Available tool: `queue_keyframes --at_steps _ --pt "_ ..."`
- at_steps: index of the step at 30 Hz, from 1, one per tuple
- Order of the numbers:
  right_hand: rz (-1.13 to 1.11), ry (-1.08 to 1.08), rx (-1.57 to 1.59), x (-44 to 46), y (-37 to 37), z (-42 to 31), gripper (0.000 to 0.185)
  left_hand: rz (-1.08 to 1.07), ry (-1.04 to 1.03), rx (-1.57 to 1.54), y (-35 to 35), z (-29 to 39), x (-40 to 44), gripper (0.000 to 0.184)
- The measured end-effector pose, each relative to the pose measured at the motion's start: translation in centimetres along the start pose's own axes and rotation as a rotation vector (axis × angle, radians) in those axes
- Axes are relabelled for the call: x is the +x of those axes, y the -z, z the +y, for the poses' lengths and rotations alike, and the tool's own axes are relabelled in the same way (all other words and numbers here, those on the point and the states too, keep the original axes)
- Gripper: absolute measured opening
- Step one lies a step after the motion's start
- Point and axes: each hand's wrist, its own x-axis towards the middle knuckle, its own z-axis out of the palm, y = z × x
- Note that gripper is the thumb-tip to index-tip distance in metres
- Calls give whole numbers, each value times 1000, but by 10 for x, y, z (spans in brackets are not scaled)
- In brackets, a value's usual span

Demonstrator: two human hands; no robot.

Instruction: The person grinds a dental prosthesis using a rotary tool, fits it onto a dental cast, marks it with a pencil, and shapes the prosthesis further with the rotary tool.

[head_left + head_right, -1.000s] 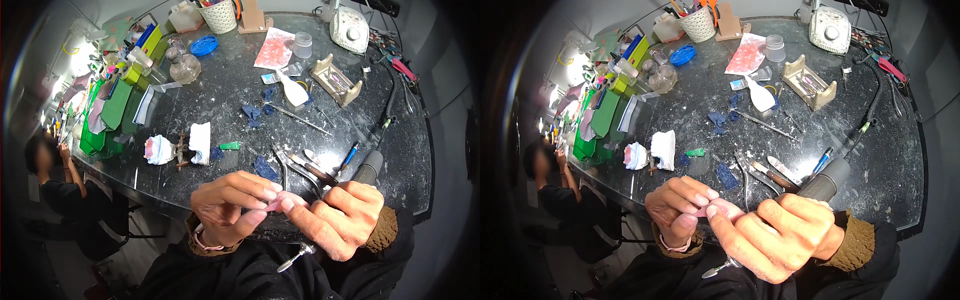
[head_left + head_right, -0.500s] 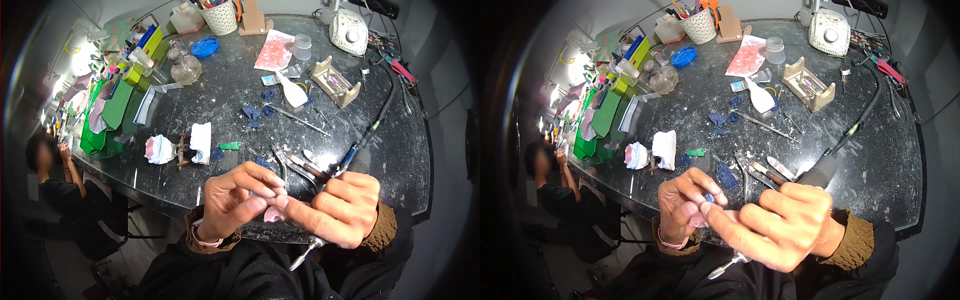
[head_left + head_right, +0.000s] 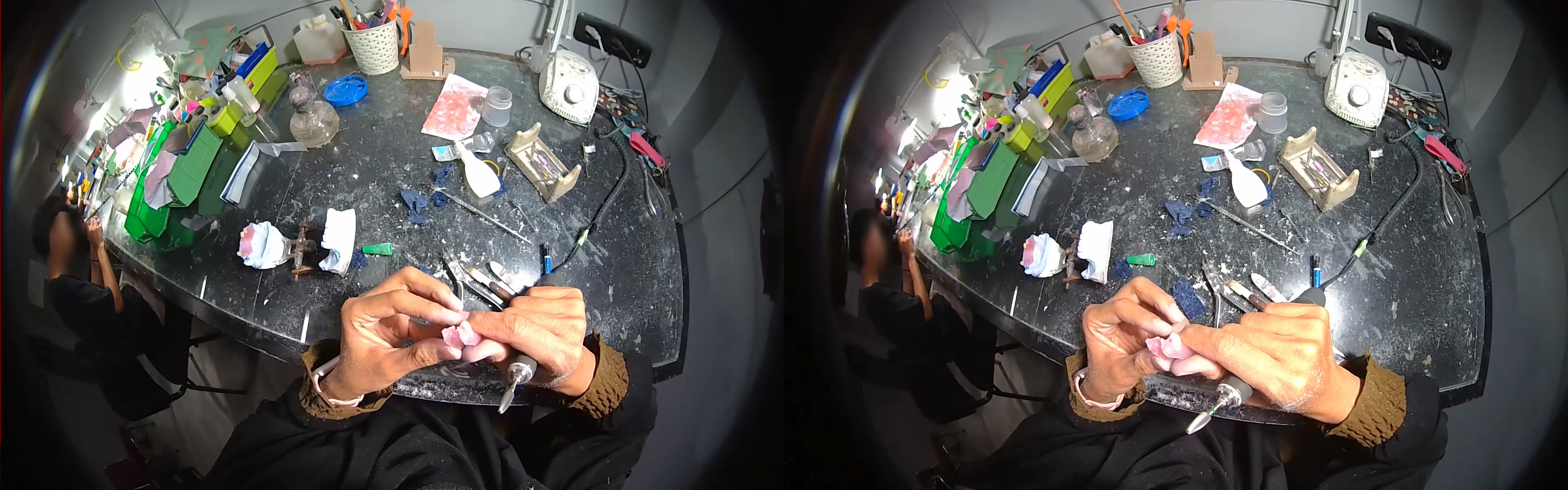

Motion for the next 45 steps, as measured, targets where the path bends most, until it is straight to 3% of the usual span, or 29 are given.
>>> queue_keyframes --at_steps 19,22,25,28,31,35,37,39,41,43,44,45 --pt "-50 -5 -51 2 3 -2 27 -7 -56 66 3 -3 -1 24" --pt "112 1 -41 0 -6 4 39 122 -102 251 -4 -1 -1 23" --pt "-75 -177 -69 7 13 -10 48 74 -244 691 -2 1 -2 27" --pt "-119 -166 -57 0 4 -3 55 75 -271 809 -6 7 -2 31" --pt "-154 -194 48 2 4 -1 53 142 -232 853 -7 9 -3 30" --pt "-84 -195 64 10 3 0 28 232 -221 1021 -2 42 -4 24" --pt "-49 -222 25 13 3 1 23 185 -354 1044 29 61 -17 24" --pt "-35 -197 -38 12 1 8 23 339 -295 1081 41 76 -31 31" --pt "-45 -249 -55 12 1 9 24 347 -88 1120 38 87 -31 39" --pt "-38 -270 -74 10 -3 13 25 214 277 1133 25 101 -20 49" --pt "-47 -277 -102 10 -3 13 25 -30 394 1119 40 101 -30 71" --pt "-49 -271 -142 10 -4 13 24 -49 443 1182 38 98 -32 76"
